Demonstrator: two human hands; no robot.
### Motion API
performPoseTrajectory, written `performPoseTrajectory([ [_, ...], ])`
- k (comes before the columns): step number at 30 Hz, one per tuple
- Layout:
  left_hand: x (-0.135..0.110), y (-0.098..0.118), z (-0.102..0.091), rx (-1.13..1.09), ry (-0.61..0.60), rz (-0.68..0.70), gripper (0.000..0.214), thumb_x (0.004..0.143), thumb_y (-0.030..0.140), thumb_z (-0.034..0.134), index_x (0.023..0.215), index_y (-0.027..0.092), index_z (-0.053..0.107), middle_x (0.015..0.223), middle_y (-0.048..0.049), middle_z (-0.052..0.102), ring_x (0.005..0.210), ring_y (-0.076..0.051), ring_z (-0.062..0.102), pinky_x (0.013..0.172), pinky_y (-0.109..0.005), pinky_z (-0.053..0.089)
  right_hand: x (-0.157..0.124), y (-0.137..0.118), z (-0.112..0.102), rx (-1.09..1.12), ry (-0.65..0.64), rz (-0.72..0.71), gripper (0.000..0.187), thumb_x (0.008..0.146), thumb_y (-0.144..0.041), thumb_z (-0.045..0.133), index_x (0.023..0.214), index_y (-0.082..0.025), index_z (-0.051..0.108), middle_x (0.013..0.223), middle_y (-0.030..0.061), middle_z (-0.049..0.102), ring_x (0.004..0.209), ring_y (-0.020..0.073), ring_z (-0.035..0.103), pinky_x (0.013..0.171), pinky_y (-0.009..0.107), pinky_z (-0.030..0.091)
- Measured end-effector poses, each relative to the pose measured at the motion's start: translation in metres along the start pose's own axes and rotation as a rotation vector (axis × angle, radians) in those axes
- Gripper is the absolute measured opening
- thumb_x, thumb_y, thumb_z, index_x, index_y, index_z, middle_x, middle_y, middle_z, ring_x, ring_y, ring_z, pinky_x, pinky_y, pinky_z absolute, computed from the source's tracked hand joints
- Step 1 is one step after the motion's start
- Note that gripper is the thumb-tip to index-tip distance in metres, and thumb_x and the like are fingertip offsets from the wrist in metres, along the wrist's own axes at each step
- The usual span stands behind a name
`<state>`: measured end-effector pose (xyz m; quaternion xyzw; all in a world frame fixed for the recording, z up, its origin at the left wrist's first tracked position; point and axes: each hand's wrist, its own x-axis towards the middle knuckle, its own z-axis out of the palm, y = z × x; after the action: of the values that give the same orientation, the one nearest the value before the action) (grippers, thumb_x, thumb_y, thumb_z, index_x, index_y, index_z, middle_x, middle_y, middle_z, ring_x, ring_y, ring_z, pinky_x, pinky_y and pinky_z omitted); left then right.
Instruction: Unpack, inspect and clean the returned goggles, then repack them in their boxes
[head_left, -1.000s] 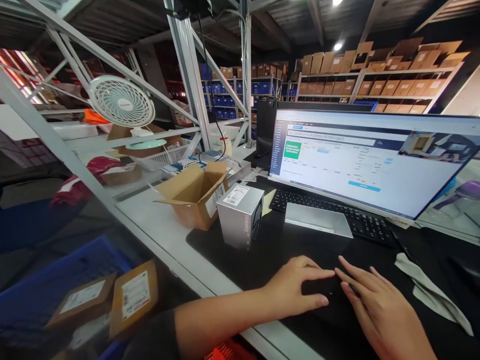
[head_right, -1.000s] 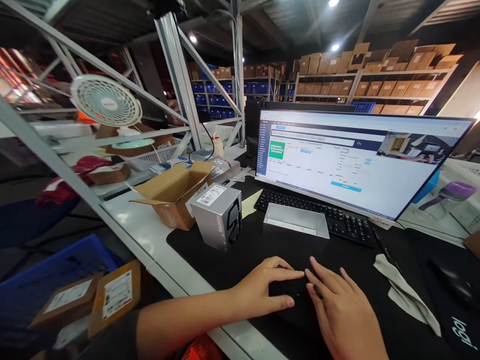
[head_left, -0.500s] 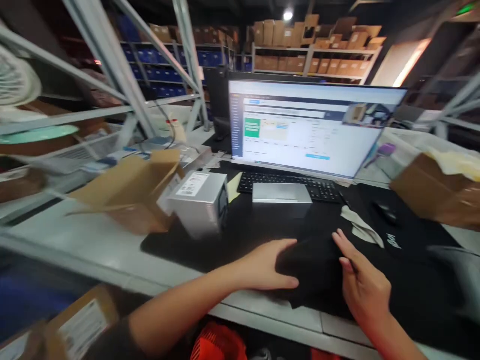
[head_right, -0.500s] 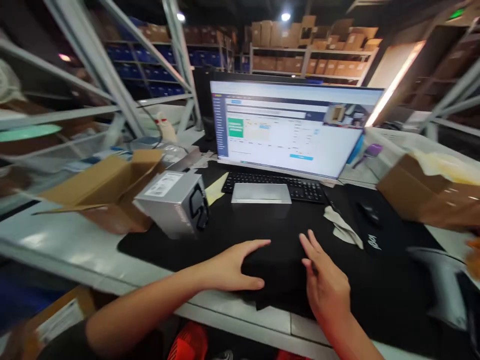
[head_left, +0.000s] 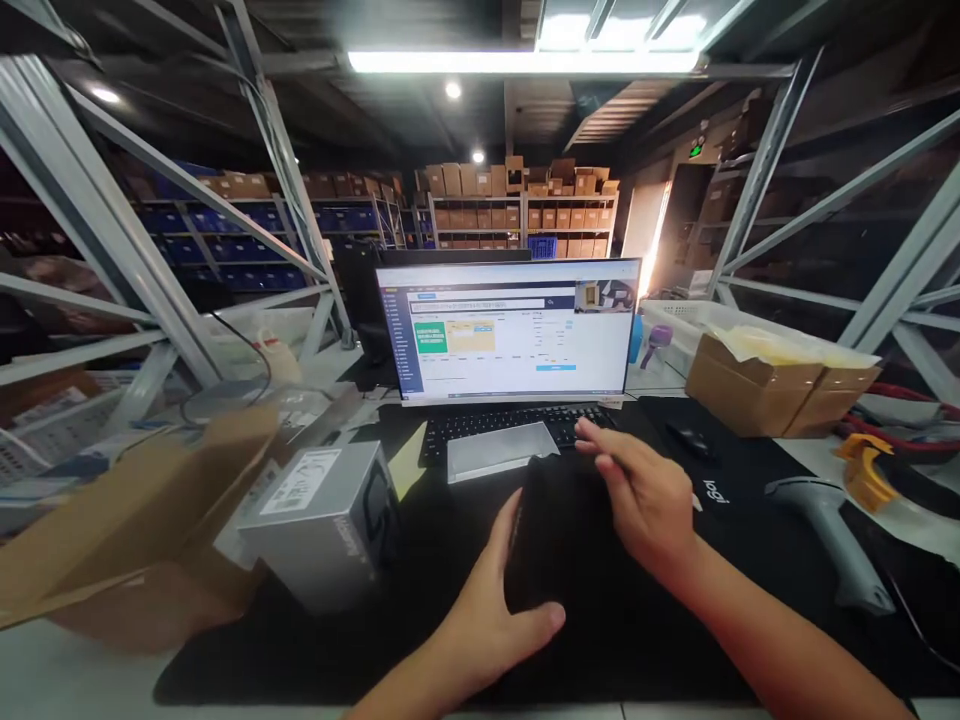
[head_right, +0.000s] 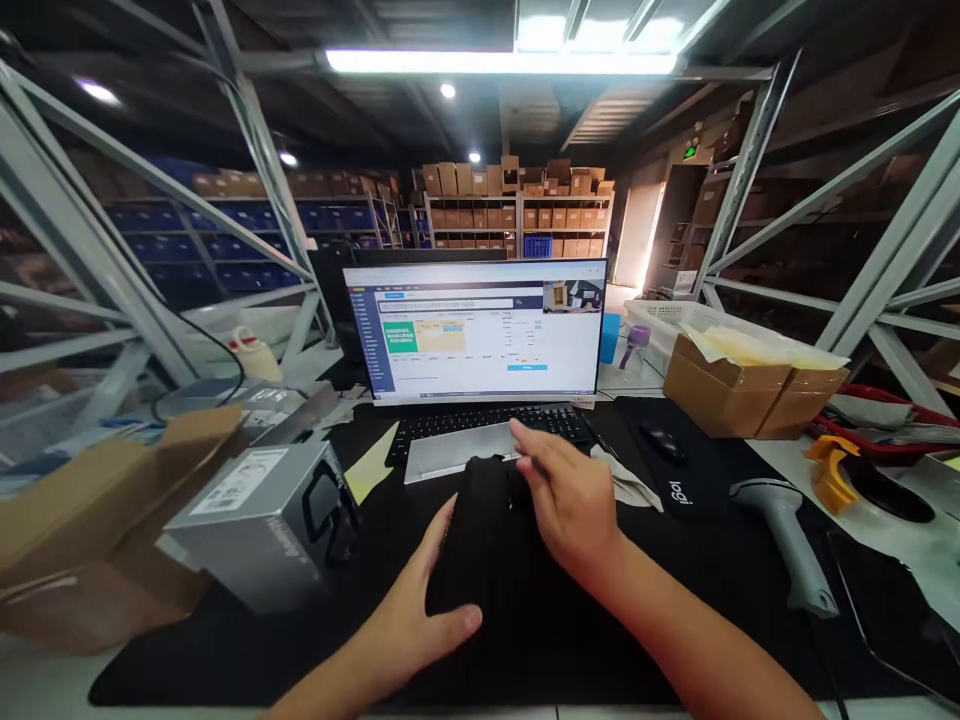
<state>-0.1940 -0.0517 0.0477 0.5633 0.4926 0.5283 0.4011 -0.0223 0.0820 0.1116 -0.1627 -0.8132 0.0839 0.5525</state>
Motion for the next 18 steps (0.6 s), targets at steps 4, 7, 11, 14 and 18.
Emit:
performPoseTrajectory([
  [4, 0.003, -0.004, -0.008, 0.388, 0.035, 0.13, 0.107, 0.075, 0.023, 0.071, 0.161, 0.03, 0.008, 0.168, -0.0109, 0.021, 0.155, -0.035, 0.021, 0.125, -0.064, 0.019, 0.036, 0.014, 0.005, 0.304, -0.144, 0.391, 0.037, 0.101, -0.043, 0.051, 0.109, -0.017, 0.076, 0.094, 0.0068, 0.079, 0.077, 0.0202, 0.077, 0.075, 0.032, 0.06],
  [7, 0.004, -0.007, -0.018, 0.611, -0.012, 0.204, 0.115, 0.072, 0.014, 0.07, 0.16, 0.037, 0.0, 0.168, -0.0095, 0.019, 0.154, -0.035, 0.023, 0.123, -0.065, 0.026, 0.044, 0.024, 0.01, 0.471, -0.277, 0.481, 0.044, 0.098, -0.052, 0.053, 0.104, -0.016, 0.077, 0.092, 0.0075, 0.079, 0.077, 0.021, 0.076, 0.077, 0.033, 0.058],
  [11, 0.005, -0.01, -0.024, 0.795, -0.072, 0.324, 0.121, 0.067, 0.01, 0.071, 0.161, 0.031, -0.003, 0.167, -0.015, 0.023, 0.151, -0.036, 0.031, 0.12, -0.058, 0.039, 0.032, 0.034, 0.025, 0.557, -0.362, 0.525, 0.047, 0.095, -0.056, 0.053, 0.102, -0.015, 0.076, 0.092, 0.009, 0.078, 0.079, 0.0222, 0.075, 0.078, 0.035, 0.057],
  [14, 0.008, -0.015, -0.019, 0.895, -0.052, 0.379, 0.119, 0.064, 0.01, 0.07, 0.161, 0.025, 0.003, 0.161, -0.0177, 0.034, 0.146, -0.035, 0.041, 0.116, -0.054, 0.045, 0.021, 0.045, 0.036, 0.57, -0.484, 0.535, 0.048, 0.095, -0.056, 0.05, 0.094, -0.016, 0.077, 0.097, 0.0112, 0.078, 0.087, 0.0259, 0.074, 0.087, 0.042, 0.056],
  [18, 0.013, -0.019, -0.006, 1.061, 0.161, 0.393, 0.109, 0.06, 0.011, 0.066, 0.158, 0.021, 0.02, 0.148, -0.0182, 0.048, 0.132, -0.034, 0.054, 0.106, -0.053, 0.054, 0.017, 0.062, 0.028, 0.543, -0.518, 0.596, 0.046, 0.089, -0.049, 0.059, 0.121, -0.017, 0.071, 0.112, 0.0144, 0.075, 0.103, 0.0302, 0.071, 0.1, 0.052, 0.05],
])
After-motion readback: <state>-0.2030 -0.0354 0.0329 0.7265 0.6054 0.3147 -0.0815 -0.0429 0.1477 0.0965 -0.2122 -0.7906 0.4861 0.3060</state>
